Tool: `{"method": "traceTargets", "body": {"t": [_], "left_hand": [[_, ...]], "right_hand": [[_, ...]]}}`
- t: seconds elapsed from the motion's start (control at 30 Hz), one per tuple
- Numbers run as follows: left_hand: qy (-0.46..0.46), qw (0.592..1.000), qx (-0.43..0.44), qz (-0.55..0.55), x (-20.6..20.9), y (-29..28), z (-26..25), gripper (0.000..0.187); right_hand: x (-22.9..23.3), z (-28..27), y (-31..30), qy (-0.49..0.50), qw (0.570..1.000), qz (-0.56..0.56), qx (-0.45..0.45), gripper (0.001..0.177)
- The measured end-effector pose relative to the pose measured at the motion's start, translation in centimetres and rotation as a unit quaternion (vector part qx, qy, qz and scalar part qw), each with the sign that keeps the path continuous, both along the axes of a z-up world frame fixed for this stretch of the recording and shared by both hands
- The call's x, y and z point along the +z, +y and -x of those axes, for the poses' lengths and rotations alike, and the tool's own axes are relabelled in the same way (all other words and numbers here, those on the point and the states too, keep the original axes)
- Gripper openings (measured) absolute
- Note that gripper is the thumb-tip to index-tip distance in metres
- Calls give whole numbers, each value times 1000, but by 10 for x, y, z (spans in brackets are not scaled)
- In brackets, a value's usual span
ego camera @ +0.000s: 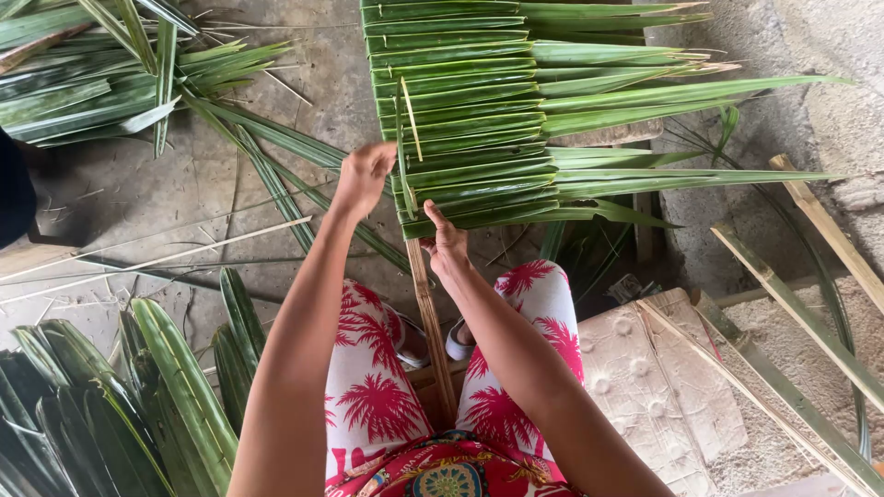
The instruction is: Weaving palm leaves onto a wooden stick to create a thatched panel
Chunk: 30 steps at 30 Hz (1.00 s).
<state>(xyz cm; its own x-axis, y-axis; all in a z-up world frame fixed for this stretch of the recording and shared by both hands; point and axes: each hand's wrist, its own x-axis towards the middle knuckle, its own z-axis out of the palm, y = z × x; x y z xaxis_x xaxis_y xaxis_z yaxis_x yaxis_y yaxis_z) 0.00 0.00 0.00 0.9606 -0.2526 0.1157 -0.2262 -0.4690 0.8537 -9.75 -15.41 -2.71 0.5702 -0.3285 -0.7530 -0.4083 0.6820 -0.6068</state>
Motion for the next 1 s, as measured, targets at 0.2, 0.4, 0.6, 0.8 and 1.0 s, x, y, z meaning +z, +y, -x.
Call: {"method": "traceTargets", "body": {"t": [0.2, 0.4, 0.6, 0.8, 1.0], "left_hand": [[-37, 999, 12, -29, 53, -15, 117, 37], [-190, 979, 27, -75, 15, -21, 119, 20], [-207, 974, 54, -70, -4, -39, 105, 12], [-257, 966, 4, -42, -4, -36, 125, 21], [-245, 968, -55, 1, 98, -49, 220, 22]], "right_hand": [[2, 3, -2, 2, 1000, -12, 20, 61], [-11, 0, -1, -18, 999, -4, 29, 59], [-11, 1, -1, -19, 1000, -2, 20, 62], [-1, 0, -3, 7, 1000, 6, -7, 66], [6, 8, -4, 38, 997, 69, 14, 76]]}}
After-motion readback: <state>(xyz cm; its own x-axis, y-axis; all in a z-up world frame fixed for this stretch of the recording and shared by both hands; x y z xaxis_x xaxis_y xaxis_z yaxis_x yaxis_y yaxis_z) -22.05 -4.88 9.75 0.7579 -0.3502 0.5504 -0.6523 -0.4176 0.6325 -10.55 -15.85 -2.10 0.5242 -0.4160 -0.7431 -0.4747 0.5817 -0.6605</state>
